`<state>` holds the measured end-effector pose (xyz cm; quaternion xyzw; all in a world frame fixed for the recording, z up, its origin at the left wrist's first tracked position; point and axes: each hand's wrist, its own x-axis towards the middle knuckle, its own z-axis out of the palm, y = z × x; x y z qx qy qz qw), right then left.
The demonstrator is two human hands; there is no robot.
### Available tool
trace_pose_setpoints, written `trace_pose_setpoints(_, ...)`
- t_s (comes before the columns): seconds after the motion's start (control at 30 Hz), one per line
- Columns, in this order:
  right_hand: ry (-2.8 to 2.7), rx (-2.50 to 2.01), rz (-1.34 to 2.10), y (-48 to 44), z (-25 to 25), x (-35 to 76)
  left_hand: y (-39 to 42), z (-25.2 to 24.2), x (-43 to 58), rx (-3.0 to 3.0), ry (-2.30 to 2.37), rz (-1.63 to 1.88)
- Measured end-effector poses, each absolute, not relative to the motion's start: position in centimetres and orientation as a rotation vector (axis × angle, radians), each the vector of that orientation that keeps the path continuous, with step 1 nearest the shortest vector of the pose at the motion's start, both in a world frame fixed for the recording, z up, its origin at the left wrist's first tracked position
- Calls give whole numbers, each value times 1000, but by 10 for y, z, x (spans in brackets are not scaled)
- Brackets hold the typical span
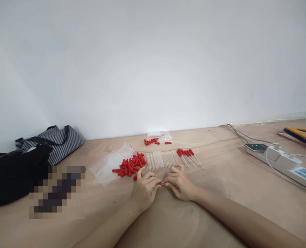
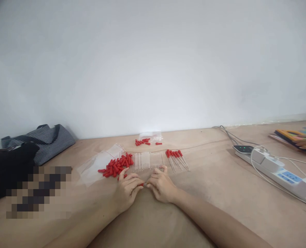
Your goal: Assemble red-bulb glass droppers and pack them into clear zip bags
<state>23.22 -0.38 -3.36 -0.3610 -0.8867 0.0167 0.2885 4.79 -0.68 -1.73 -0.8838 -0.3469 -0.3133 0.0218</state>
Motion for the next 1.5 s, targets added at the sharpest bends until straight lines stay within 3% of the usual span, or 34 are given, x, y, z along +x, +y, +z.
trace_pose_setpoints(0.6,-2310,-1006,98,-3,-29,238,-6,-15,37,-2666,-1152,-877)
trace_pose_setpoints(1.0,-2341,-989,-55,0,-32,247,-8,-14,36,-2614,-1130,-915)
trace_pose_setpoints(1.27,-1765,-1748,-238,30,-32,262,9,-14,8,-2297,-1547,-741)
trace_pose_setpoints(1.5,-1733,-1996,-208,51,-27,253,15,-16,1,-2280,-1639,-655)
